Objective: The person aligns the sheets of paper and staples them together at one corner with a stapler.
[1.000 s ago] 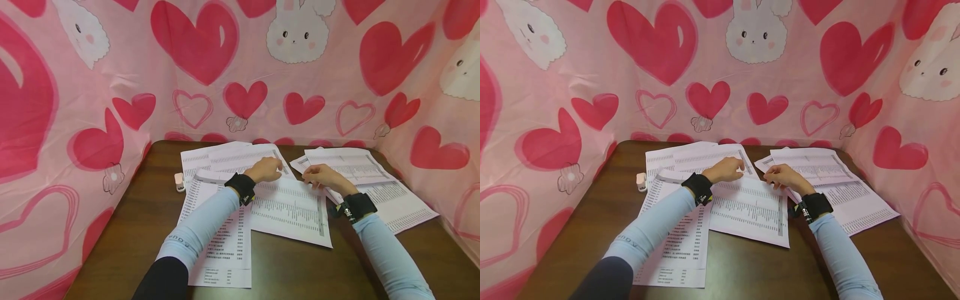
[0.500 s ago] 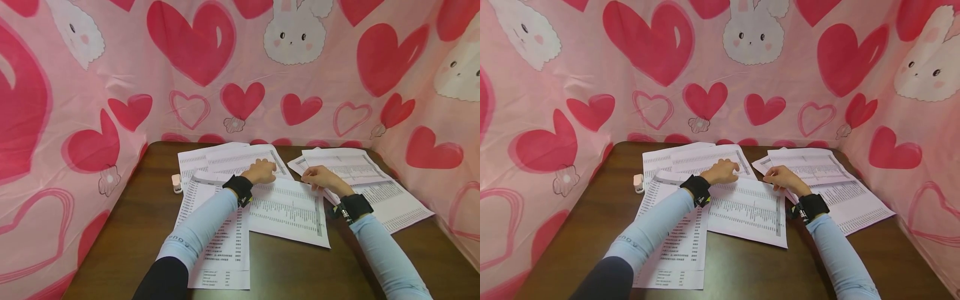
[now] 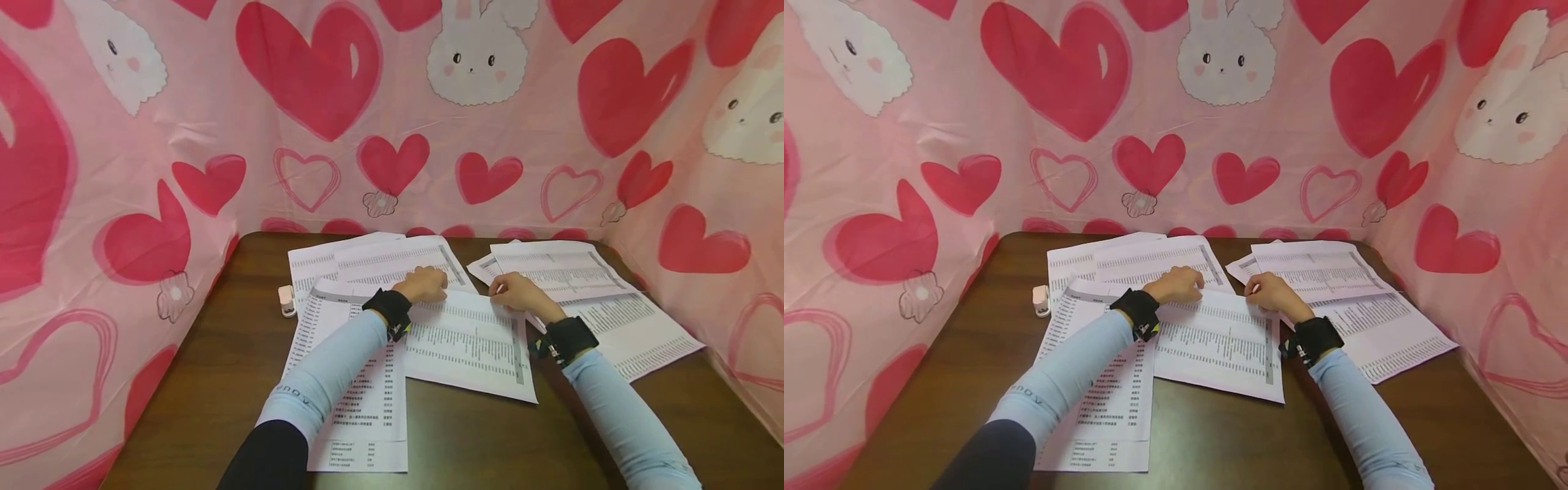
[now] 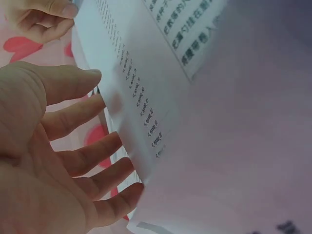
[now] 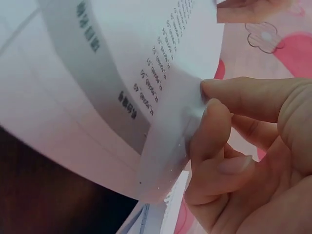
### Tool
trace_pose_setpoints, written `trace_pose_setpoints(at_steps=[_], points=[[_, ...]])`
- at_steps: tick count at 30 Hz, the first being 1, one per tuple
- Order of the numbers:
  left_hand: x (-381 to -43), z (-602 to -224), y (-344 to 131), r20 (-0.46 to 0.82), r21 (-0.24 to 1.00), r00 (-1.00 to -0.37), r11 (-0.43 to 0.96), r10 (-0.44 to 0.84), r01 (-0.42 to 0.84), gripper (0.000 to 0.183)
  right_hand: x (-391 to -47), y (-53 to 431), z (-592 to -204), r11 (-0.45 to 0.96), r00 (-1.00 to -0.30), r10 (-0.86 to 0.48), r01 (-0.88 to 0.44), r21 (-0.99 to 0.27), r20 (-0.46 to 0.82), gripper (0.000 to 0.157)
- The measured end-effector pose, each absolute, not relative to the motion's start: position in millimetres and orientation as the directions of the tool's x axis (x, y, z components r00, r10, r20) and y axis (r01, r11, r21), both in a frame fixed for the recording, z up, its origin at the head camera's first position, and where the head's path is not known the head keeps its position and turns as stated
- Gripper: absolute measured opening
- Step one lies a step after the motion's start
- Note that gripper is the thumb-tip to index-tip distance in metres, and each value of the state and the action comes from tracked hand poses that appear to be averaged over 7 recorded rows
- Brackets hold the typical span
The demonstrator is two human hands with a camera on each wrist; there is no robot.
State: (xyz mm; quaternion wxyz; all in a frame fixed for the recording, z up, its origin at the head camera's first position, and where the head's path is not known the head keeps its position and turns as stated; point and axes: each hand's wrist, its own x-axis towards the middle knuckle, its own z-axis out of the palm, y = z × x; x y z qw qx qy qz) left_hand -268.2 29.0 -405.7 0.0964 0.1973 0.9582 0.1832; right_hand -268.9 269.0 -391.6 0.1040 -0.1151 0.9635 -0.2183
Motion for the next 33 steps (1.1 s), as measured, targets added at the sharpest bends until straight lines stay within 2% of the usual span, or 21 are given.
trace_pose_setpoints(at_steps=[9,15,22,33], points=[[-268.6,-405.1,32.7,-0.068,0.391,-0.910,0.850,0.409,0.353,0.028,-264.5,269.1,-385.6,0.868,-0.961,-0.260,-0.187,-0.460,-0.099,0.010],[-270.8,-408.1,36.2,-0.045,0.428,-0.896,0.819,0.441,0.382,0.029,-259.8,271.3,-381.9,0.860,-0.963,-0.263,-0.206,-0.467,-0.059,0.009],[-273.9,-409.3,33.1,0.014,0.484,-0.877,0.764,0.480,0.426,0.028,-258.4,280.0,-371.1,0.876,-0.968,-0.246,-0.207,-0.436,-0.036,0.015],[-276.1,-404.8,26.2,0.036,0.501,-0.880,0.753,0.474,0.426,0.027,-256.2,298.8,-366.3,0.873,-0.977,-0.167,-0.084,-0.481,-0.131,0.030]])
